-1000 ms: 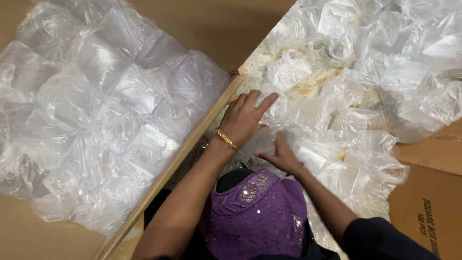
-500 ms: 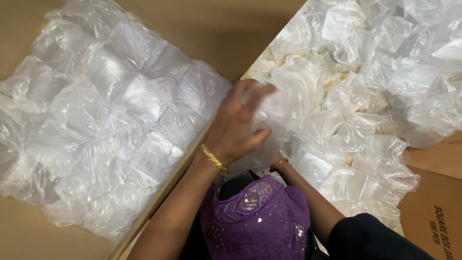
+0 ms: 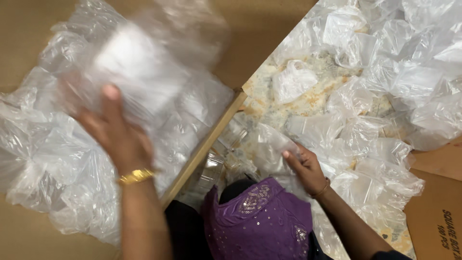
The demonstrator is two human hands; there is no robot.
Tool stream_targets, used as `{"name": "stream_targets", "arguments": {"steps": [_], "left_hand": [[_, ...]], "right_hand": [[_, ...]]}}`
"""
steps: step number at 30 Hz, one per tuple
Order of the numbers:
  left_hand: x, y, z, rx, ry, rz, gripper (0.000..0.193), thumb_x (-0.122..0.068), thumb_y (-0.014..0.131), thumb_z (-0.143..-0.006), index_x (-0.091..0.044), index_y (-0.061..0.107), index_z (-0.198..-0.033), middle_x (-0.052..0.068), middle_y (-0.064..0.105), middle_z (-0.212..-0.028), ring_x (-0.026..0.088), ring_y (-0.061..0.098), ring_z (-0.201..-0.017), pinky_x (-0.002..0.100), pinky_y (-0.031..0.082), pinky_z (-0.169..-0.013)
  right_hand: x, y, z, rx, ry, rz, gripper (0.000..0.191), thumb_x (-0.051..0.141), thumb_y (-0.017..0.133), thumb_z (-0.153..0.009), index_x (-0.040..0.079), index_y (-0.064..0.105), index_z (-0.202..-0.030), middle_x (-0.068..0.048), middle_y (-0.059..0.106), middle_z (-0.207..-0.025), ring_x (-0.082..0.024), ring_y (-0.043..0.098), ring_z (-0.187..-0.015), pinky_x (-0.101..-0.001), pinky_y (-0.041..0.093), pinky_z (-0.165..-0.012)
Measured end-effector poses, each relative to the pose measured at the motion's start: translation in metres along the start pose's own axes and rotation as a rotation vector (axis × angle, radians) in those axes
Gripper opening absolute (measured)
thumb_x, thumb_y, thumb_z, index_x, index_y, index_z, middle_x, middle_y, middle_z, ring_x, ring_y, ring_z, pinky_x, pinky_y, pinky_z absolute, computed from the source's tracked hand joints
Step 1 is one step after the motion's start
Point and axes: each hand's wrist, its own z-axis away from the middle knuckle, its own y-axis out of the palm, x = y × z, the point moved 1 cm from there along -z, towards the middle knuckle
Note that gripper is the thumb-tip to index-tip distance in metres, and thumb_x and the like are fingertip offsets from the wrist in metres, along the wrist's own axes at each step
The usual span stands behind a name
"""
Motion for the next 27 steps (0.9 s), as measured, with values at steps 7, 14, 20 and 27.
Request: {"name": "stream_targets", "arguments": {"steps": [7,14,20,27], "left_hand": [[0.113,-0.016,-0.072,0.125,-0.159,-1.280,0.074,-0.044,0.077,-0.098,-0.019,0.036,-0.154,0.026,0.029,-0.151,0.049,0.032,-0.134,0.059,0.034,-0.113],[0.103,0.007,-0.064,0.253,-0.045,-1.555,0.071,-0.041,0.067,-0.096,-0.014,0.036,-0.155,0.016,0.034,-0.154,0.041,0.032,-0.140,0.070,0.032,-0.104],[0.043,0.029,-0.034,0.304,0.300,-1.459,0.064,-0.037,0.066,-0.099,-0.007,0.043,-0.151,0.024,0.035,-0.157,0.047,0.030,-0.147,0.075,0.024,-0.110],[-0.030,0.044,0.154,1.002,0.099,-0.671,0.061,0.001,0.068,-0.088,-0.002,0.052,-0.147,0.031,0.040,-0.156,0.045,0.044,-0.139,0.048,0.044,-0.108]], "right_hand": [[-0.043,-0.018,-0.025,-0.180,-0.238,0.826,0.058,0.043,0.072,-0.089,0.007,0.061,-0.133,-0.018,0.065,-0.118,-0.032,0.067,-0.107,-0.0443,0.055,-0.086],[-0.031,0.089,-0.102,-0.072,-0.221,0.978,0.092,0.058,0.073,-0.080,0.004,0.043,-0.149,-0.028,0.054,-0.129,-0.044,0.061,-0.109,-0.0498,0.053,-0.086],[0.024,0.057,-0.074,-0.267,-0.126,0.557,0.041,0.028,0.068,-0.092,0.004,0.067,-0.124,-0.020,0.070,-0.122,-0.031,0.074,-0.083,-0.0410,0.061,-0.075],[0.066,0.035,0.026,0.581,-0.328,-0.210,0.034,0.018,0.061,-0.108,-0.004,0.063,-0.133,-0.019,0.068,-0.123,-0.024,0.066,-0.116,-0.0393,0.053,-0.101]]}}
